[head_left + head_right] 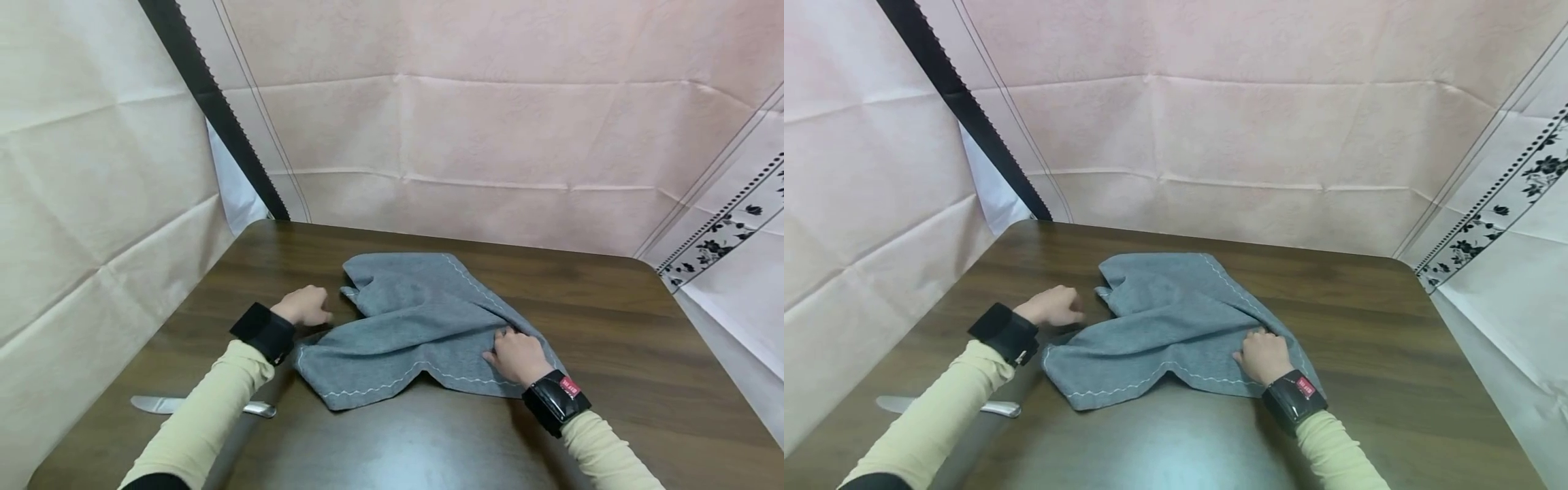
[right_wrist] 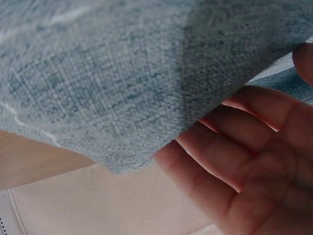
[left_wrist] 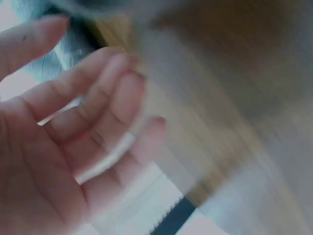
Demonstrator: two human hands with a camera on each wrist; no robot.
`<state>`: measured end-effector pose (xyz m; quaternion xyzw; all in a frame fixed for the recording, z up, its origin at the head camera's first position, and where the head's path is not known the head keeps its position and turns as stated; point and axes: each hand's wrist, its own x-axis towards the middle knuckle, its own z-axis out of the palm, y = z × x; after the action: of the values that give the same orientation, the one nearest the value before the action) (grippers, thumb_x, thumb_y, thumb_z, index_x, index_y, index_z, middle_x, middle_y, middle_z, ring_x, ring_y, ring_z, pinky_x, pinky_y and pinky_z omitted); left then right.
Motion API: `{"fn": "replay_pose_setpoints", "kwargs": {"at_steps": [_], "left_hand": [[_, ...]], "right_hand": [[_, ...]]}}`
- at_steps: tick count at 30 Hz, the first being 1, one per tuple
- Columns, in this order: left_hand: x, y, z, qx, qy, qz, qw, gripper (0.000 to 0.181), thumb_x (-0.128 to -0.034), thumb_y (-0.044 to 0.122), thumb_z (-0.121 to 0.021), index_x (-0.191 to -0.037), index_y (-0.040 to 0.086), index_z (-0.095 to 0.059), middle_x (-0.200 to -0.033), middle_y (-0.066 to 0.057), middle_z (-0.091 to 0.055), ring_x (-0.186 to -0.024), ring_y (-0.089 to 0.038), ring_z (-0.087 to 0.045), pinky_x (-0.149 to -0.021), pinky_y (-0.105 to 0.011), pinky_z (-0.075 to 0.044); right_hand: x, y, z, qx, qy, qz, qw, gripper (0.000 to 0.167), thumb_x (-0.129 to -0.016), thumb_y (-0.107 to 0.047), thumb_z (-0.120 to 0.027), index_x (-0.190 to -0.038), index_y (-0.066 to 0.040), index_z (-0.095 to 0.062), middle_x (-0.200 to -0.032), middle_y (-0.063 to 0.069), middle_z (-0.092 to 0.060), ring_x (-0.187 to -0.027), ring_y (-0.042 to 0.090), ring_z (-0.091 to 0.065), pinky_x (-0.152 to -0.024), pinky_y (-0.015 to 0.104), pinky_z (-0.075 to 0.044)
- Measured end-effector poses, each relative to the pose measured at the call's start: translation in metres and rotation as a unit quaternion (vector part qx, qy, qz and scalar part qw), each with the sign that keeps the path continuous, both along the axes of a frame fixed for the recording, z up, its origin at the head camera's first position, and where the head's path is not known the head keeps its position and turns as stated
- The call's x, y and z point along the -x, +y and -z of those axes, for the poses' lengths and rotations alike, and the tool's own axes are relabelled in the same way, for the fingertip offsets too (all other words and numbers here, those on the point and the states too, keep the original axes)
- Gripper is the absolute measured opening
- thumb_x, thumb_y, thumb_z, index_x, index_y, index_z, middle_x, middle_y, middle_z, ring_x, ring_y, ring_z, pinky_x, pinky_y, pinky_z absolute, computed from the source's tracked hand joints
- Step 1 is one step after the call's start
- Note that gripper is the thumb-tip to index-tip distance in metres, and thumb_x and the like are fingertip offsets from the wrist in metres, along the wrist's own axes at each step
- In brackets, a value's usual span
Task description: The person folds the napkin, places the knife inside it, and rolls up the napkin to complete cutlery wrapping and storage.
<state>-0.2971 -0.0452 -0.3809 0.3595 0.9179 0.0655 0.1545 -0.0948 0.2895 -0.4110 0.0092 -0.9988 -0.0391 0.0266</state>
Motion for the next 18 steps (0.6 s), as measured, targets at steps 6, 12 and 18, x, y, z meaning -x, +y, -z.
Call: {"fn": "replay_pose_setpoints", "kwargs": {"at_steps": [6, 12, 18], "left_hand": [[0.002, 0.041, 0.016, -0.038, 0.006, 0.082, 0.9959, 0.033, -0.0871, 0.019, -0.059, -0.058, 0.014, -0.043, -0.055, 0.003, -0.036, -0.051, -0.012, -0.038, -0.052, -0.025, -0.033], [-0.009, 0.064, 0.023, -0.018, -0.006, 0.103, 0.9945, 0.043, -0.0893, 0.015, -0.057, -0.054, 0.014, -0.033, -0.051, 0.003, -0.025, -0.046, -0.011, -0.027, -0.05, -0.023, -0.026], [0.0, 0.049, 0.022, -0.007, 0.008, 0.051, 0.9986, 0.041, -0.0861, 0.006, -0.051, -0.052, 0.015, -0.031, -0.05, 0.002, -0.021, -0.044, -0.012, -0.022, -0.045, -0.025, -0.023]], "right_hand": [[0.001, 0.001, 0.001, -0.002, 0.002, -0.003, 1.0, 0.038, -0.084, -0.032, -0.063, -0.089, 0.005, -0.061, -0.077, 0.018, -0.057, -0.069, 0.031, -0.059, -0.054, 0.042, -0.048], [-0.001, 0.0, 0.002, -0.004, 0.011, 0.001, 0.9999, 0.037, -0.084, -0.033, -0.063, -0.082, 0.004, -0.06, -0.074, 0.018, -0.056, -0.065, 0.032, -0.058, -0.052, 0.042, -0.047], [-0.002, 0.004, 0.002, -0.006, 0.011, 0.003, 0.9999, 0.038, -0.083, -0.034, -0.063, -0.083, 0.004, -0.061, -0.073, 0.016, -0.056, -0.064, 0.029, -0.058, -0.051, 0.041, -0.047]]}}
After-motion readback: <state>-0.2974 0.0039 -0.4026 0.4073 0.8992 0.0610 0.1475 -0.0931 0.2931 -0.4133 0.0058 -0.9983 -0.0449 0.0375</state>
